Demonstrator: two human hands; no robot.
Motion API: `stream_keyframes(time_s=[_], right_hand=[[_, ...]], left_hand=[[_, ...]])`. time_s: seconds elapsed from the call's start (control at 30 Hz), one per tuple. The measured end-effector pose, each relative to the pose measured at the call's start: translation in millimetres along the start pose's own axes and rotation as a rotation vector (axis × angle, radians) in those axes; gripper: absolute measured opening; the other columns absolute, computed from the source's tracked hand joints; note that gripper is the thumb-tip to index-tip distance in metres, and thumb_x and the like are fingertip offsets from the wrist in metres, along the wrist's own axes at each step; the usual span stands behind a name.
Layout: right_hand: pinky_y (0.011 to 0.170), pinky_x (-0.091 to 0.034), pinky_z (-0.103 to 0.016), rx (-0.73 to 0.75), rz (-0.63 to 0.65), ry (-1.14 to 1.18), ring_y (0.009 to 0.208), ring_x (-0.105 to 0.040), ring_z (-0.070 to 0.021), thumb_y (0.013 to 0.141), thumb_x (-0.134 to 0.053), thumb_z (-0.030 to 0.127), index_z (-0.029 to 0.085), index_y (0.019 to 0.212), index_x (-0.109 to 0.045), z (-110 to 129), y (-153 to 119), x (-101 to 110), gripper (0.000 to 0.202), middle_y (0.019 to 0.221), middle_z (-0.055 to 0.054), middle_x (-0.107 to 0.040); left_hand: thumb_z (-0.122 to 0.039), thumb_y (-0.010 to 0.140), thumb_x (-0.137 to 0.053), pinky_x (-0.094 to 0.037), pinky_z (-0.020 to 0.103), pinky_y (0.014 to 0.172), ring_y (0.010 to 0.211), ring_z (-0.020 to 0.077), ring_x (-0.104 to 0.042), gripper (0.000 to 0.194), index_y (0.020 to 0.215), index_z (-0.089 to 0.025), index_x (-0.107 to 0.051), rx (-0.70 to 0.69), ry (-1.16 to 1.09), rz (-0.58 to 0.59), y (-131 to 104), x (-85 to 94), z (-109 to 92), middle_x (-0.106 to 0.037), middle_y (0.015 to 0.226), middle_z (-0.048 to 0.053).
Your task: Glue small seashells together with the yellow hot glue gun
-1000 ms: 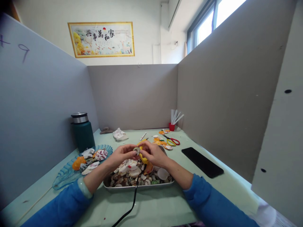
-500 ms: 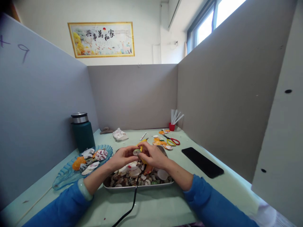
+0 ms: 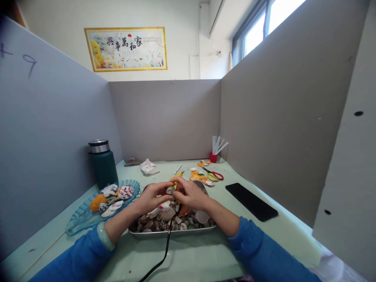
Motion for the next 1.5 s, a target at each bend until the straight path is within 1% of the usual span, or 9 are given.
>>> stream_keyframes(time_s=[0.13,0.27,0.4,0.5,0.63,0.8,1.0,1.27,1.5], right_hand=[[0.051,-0.034,-0.019,-0.002,0.004,0.009,0.055,-0.047,-0.0098,0.084,-0.051,0.022,0.017,0.114,-0.047,-2.3,-0.3,-0.2,0.031,0.064,0.003,-0.051],[0.051,-0.034,-0.020,-0.009,-0.027,0.044,0.053,-0.045,-0.0094,0.086,-0.050,0.026,0.017,0.115,-0.046,-6.3,-0.4,2.2,0.031,0.062,0.004,-0.049],[0.050,-0.034,-0.020,0.023,-0.074,0.083,0.052,-0.045,-0.0094,0.087,-0.050,0.030,0.017,0.110,-0.046,-8.9,-1.1,5.1,0.026,0.061,0.004,-0.050],[0.051,-0.035,-0.021,0.063,-0.089,0.040,0.053,-0.046,-0.0100,0.088,-0.048,0.031,0.017,0.103,-0.050,-8.0,-2.3,5.9,0.020,0.062,0.002,-0.053],[0.051,-0.035,-0.021,0.085,-0.090,-0.026,0.054,-0.046,-0.0106,0.087,-0.051,0.034,0.018,0.096,-0.054,-5.0,-3.4,6.5,0.019,0.063,0.001,-0.054],[0.052,-0.036,-0.022,0.097,-0.095,-0.071,0.055,-0.046,-0.0110,0.086,-0.052,0.037,0.017,0.091,-0.057,-2.9,-3.2,7.2,0.021,0.066,-0.001,-0.055],[0.058,-0.039,-0.023,0.159,-0.105,-0.123,0.061,-0.050,-0.0128,0.086,-0.052,0.032,0.018,0.095,-0.061,-0.6,-3.6,7.5,0.019,0.073,-0.004,-0.061],[0.061,-0.042,-0.023,0.214,-0.106,-0.067,0.064,-0.055,-0.0125,0.087,-0.052,0.026,0.018,0.095,-0.062,6.8,-3.2,9.6,0.016,0.077,-0.004,-0.065],[0.057,-0.043,-0.022,0.246,-0.153,0.001,0.059,-0.057,-0.0110,0.088,-0.050,0.026,0.016,0.095,-0.062,4.0,-3.0,12.5,0.017,0.071,-0.004,-0.064]], left_hand=[[-0.033,0.069,-0.067,-0.044,0.026,0.069,0.074,0.0163,-0.057,0.043,0.109,-0.017,-0.063,0.041,-0.090,0.000,0.6,-0.9,3.5,-0.067,0.092,0.006],[-0.036,0.073,-0.064,-0.048,0.029,0.068,0.071,0.0163,-0.061,0.051,0.118,-0.015,-0.053,0.180,-0.427,0.109,0.8,-14.6,9.9,-0.064,0.088,0.007],[-0.038,0.071,-0.067,-0.049,0.029,0.064,0.063,0.0129,-0.061,0.048,0.110,-0.014,-0.050,0.236,-0.624,0.101,1.3,-16.7,7.4,-0.061,0.085,0.005],[-0.040,0.072,-0.066,-0.048,0.027,0.062,0.061,0.0122,-0.061,0.042,0.101,-0.013,-0.053,0.239,-0.616,0.100,1.1,-14.9,5.8,-0.061,0.083,0.004],[-0.040,0.073,-0.064,-0.047,0.027,0.065,0.064,0.0122,-0.060,0.043,0.106,-0.013,-0.056,0.226,-0.572,0.122,0.9,-14.3,6.0,-0.061,0.085,0.005],[-0.034,0.068,-0.070,-0.047,0.028,0.067,0.068,0.0138,-0.058,0.051,0.112,-0.014,-0.058,0.225,-0.578,0.151,1.9,-16.8,5.5,-0.062,0.089,0.006],[-0.037,0.072,-0.065,-0.046,0.028,0.063,0.062,0.0134,-0.057,0.049,0.114,-0.013,-0.058,0.233,-0.510,0.167,1.0,-17.1,5.0,-0.063,0.085,0.007],[-0.035,0.075,-0.063,-0.046,0.028,0.067,0.067,0.0140,-0.058,0.042,0.112,-0.015,-0.059,0.185,-0.560,0.237,-0.4,-18.3,-3.6,-0.063,0.085,0.005],[-0.038,0.075,-0.063,-0.047,0.028,0.061,0.059,0.0137,-0.060,0.051,0.117,-0.013,-0.053,0.261,-0.566,0.177,-0.3,-18.0,8.3,-0.063,0.085,0.006]])
Point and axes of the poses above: each hand's wrist, its own y-axis towards the middle knuckle, its own x-axis out of the back of the hand, z = x × y, the point moved 8 cm from there along y, towards the middle knuckle
